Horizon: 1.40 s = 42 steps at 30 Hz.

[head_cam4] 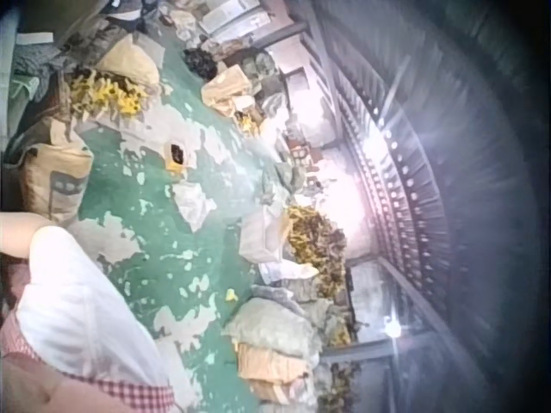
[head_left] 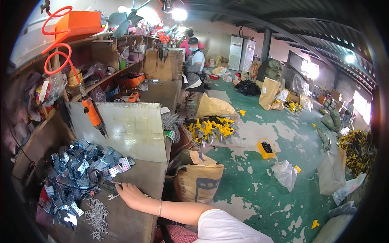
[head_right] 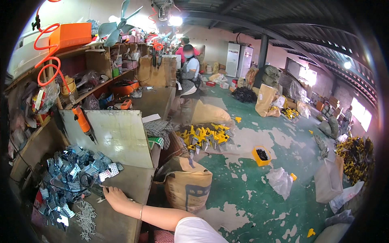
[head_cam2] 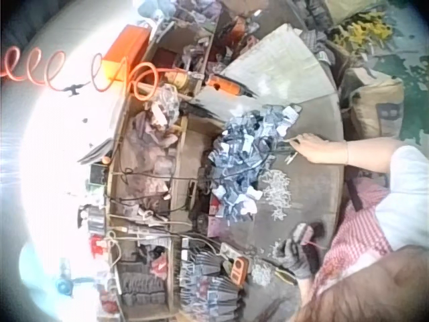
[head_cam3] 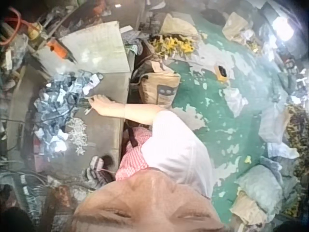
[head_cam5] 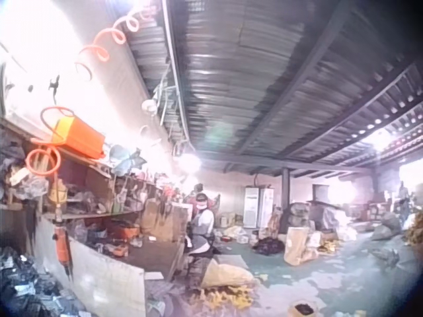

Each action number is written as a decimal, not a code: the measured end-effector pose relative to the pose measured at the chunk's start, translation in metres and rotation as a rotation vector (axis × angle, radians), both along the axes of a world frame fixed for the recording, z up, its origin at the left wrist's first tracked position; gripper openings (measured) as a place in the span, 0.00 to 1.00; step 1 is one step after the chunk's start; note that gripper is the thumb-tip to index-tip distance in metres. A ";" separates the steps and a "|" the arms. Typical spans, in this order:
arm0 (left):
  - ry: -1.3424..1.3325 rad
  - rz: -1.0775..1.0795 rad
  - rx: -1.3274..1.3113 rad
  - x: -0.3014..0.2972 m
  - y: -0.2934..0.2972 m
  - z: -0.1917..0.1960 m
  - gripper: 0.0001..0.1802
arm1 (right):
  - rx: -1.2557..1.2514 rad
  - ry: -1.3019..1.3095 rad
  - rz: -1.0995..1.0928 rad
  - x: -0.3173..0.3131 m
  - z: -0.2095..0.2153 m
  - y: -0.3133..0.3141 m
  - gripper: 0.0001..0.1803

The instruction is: Assembling small metal components using an electric screwdriver to fasten screws into pre-drilled holes.

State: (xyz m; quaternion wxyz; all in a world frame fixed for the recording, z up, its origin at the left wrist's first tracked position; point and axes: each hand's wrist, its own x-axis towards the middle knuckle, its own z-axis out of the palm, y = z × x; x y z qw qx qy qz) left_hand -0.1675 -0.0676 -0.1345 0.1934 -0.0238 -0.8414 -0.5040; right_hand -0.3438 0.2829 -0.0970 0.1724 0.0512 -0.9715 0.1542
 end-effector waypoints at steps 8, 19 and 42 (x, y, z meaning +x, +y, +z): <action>-0.010 -0.201 0.212 -0.018 0.080 0.069 0.20 | -0.311 0.372 0.369 0.074 -0.010 -0.006 0.20; -0.555 -0.349 1.019 -0.077 0.113 -0.022 0.21 | -0.646 0.106 0.969 0.017 0.047 -0.113 0.18; 0.169 1.613 0.031 0.228 0.217 0.002 0.44 | 0.359 -1.443 2.547 0.280 0.078 -0.246 0.44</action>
